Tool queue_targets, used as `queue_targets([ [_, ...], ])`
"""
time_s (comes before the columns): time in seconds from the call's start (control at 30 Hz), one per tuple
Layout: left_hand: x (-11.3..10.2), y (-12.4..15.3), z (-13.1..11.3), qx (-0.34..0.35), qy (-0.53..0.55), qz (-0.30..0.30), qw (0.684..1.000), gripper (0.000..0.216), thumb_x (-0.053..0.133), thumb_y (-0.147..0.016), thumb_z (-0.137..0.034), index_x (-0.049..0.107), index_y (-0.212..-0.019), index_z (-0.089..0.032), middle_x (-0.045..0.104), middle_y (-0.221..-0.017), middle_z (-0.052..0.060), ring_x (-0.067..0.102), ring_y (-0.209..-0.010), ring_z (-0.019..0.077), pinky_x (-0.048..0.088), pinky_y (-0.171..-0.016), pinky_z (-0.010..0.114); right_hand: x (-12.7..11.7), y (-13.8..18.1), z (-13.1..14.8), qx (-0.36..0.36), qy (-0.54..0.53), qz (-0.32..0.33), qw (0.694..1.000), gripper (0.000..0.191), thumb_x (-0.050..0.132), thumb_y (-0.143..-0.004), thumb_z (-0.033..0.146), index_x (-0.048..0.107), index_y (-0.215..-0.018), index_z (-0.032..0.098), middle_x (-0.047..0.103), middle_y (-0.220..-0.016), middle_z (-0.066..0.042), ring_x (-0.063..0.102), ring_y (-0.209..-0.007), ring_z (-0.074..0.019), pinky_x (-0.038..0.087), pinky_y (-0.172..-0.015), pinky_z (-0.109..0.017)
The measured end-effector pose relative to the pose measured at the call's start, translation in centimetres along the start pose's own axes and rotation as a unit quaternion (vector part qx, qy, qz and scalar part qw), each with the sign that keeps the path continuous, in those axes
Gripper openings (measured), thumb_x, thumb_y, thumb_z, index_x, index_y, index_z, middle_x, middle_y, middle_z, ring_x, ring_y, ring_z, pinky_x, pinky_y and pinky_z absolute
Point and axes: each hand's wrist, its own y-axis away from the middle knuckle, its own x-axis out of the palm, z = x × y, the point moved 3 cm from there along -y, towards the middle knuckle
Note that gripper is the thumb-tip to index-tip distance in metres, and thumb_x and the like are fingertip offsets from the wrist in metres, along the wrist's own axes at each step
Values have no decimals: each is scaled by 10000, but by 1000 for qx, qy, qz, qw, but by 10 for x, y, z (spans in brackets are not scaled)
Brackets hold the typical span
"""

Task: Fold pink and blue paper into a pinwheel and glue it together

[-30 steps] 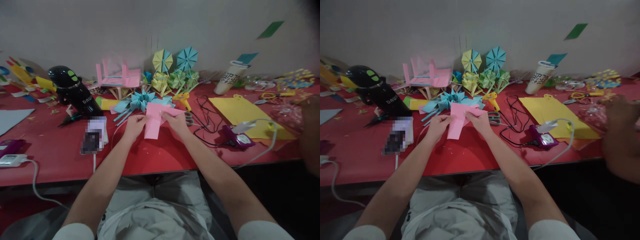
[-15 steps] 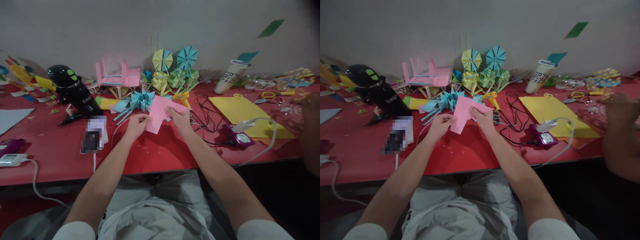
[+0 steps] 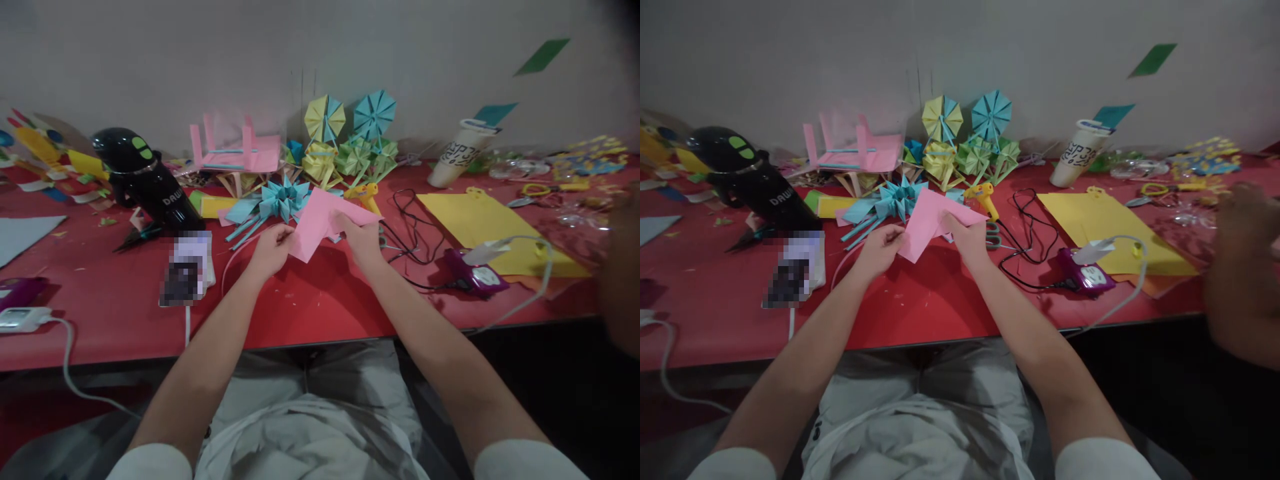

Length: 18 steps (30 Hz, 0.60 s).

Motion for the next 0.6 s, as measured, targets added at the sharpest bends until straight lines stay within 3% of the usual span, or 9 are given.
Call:
queue_targets([
  [0.17,-13,-3,5,-25,-54,-29,998,74,589,-789,-199,639,-753,-158,656,-713,15,595,-688,155,460,-677,279,-5,-6,-2,41,-30,30,998,283,734,-721,457,698,-865,216,678,-818,-21,616,-675,-137,499,-570,-279],
  [0.3,-20,-8,13,-54,-42,-70,995,84,574,-802,-203,641,-776,-160,656,-732,17,594,-699,157,455,-668,278,-11,-9,0,76,-41,59,995,248,752,-677,360,692,-870,216,662,-770,1,580,-614,-105,513,-592,-270],
  [0.43,-31,-8,14,-67,-60,-89,992,107,559,-819,-199,651,-820,-146,670,-762,32,602,-719,159,461,-688,284,-9,-7,2,131,-3,171,976,297,775,-617,251,691,-897,199,636,-679,17,584,-618,-112,494,-605,-259],
  [0.5,-34,-7,13,-57,-84,-48,994,112,562,-805,-171,668,-823,-139,689,-786,41,618,-749,163,475,-737,296,-7,-3,3,187,3,226,956,337,776,-624,243,700,-949,195,684,-772,-16,616,-683,-127,501,-637,-263],
  [0.6,-31,-4,11,-49,-102,55,992,102,584,-775,-168,684,-787,-153,711,-779,44,646,-759,179,497,-740,306,-7,1,5,234,-4,250,939,347,751,-710,354,698,-1022,212,720,-952,-67,649,-775,-155,520,-672,-290],
])
